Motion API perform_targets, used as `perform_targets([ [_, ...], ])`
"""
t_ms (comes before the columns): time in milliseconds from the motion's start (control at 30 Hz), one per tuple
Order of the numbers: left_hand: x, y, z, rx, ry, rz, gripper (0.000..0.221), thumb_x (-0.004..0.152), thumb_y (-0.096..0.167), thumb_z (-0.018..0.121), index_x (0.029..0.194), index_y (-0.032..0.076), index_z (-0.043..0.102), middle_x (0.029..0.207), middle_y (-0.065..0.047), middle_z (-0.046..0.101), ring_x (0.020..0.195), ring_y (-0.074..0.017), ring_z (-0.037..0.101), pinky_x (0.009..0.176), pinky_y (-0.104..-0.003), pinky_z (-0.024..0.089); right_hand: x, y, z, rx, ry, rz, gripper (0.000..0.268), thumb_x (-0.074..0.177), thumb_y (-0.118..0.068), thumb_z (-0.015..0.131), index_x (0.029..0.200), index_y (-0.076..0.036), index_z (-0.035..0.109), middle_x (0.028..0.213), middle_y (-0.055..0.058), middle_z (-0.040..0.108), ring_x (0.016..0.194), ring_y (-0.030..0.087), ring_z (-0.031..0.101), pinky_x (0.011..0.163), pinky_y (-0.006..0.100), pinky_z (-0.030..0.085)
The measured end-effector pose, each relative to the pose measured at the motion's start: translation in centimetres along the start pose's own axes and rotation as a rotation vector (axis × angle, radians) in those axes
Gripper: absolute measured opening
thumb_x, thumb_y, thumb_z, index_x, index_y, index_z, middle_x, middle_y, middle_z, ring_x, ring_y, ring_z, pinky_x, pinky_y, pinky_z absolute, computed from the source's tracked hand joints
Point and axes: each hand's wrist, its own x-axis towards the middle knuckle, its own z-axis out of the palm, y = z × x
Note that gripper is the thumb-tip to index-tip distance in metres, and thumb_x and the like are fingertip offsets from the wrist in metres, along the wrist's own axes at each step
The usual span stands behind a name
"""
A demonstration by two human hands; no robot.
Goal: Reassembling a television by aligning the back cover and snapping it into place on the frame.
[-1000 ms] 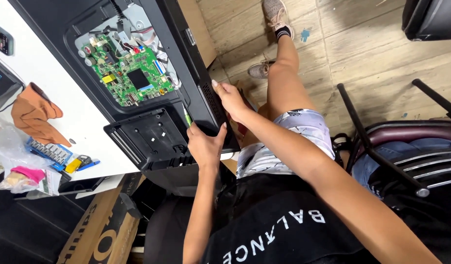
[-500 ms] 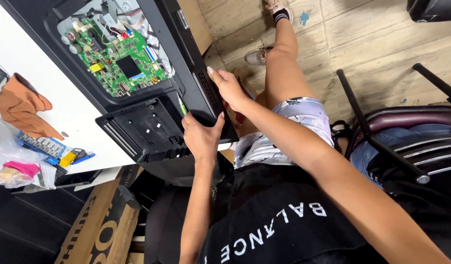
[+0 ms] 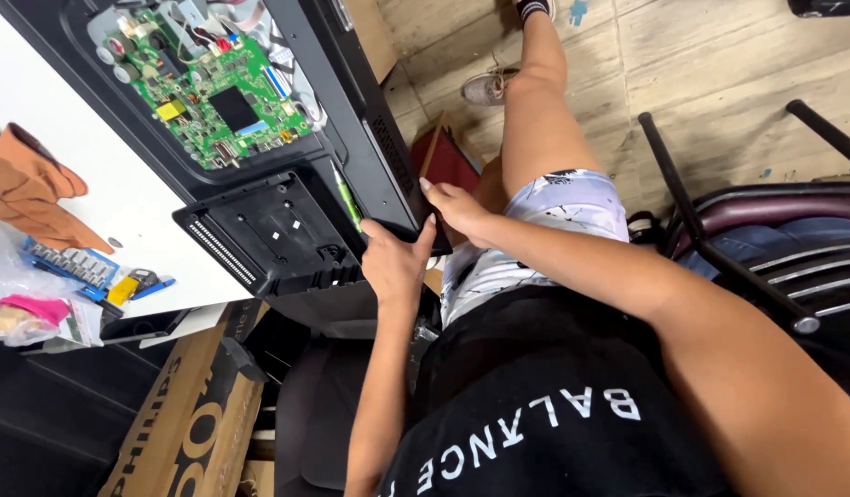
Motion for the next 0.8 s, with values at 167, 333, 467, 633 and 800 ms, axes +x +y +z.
perform_targets([
  [167,0.2,0.0,-1.3,-0.030,-0.052,-0.003,0.099,0.081,0.078,0.069,0.124,-0.007,0.044,0.086,-0.024,0.072,0.077,-0.0474,0.076,0.073,-0.058,0.061,-0.1,0.1,0.2,0.013,-0.042,0.030,0.071,0.100,-0.072,0.060,0.138,-0.012,0.069,0.138,0.021,0.066,0.131,0.036,0.062,0.105,0.048,0.054],
  [333,-0.1,0.1,-2.1,-0.030,-0.109,-0.028,0.098,0.081,0.080,0.069,0.124,-0.004,0.044,0.087,-0.023,0.073,0.081,-0.0470,0.076,0.077,-0.056,0.061,-1.1,-0.9,0.4,0.027,-0.073,0.070,0.078,0.100,-0.074,0.057,0.147,-0.012,0.060,0.150,0.022,0.058,0.143,0.038,0.053,0.115,0.050,0.046],
  [467,-0.1,0.1,-2.0,-0.030,-0.117,-0.038,0.100,0.081,0.080,0.069,0.126,-0.005,0.044,0.087,-0.024,0.073,0.083,-0.0487,0.076,0.078,-0.058,0.060,-0.3,-0.1,0.5,0.018,-0.045,0.033,0.080,0.100,-0.076,0.055,0.145,-0.010,0.062,0.148,0.023,0.060,0.140,0.039,0.055,0.109,0.046,0.053],
  [633,-0.1,0.8,-2.8,-0.028,-0.141,-0.055,0.099,0.082,0.078,0.069,0.127,-0.007,0.044,0.085,-0.025,0.073,0.083,-0.0471,0.076,0.080,-0.056,0.061,-1.5,-1.5,0.8,-0.003,-0.036,0.027,0.086,0.098,-0.078,0.054,0.147,-0.008,0.061,0.149,0.025,0.059,0.141,0.039,0.054,0.110,0.046,0.054],
  [800,-0.1,1.5,-3.5,-0.009,-0.188,-0.069,0.095,0.086,0.076,0.067,0.125,-0.007,0.044,0.088,-0.026,0.073,0.086,-0.0463,0.076,0.081,-0.057,0.061,-1.4,-1.6,0.5,-0.052,-0.022,0.005,0.074,0.101,-0.076,0.054,0.141,-0.015,0.068,0.142,0.017,0.066,0.135,0.033,0.061,0.107,0.044,0.055],
])
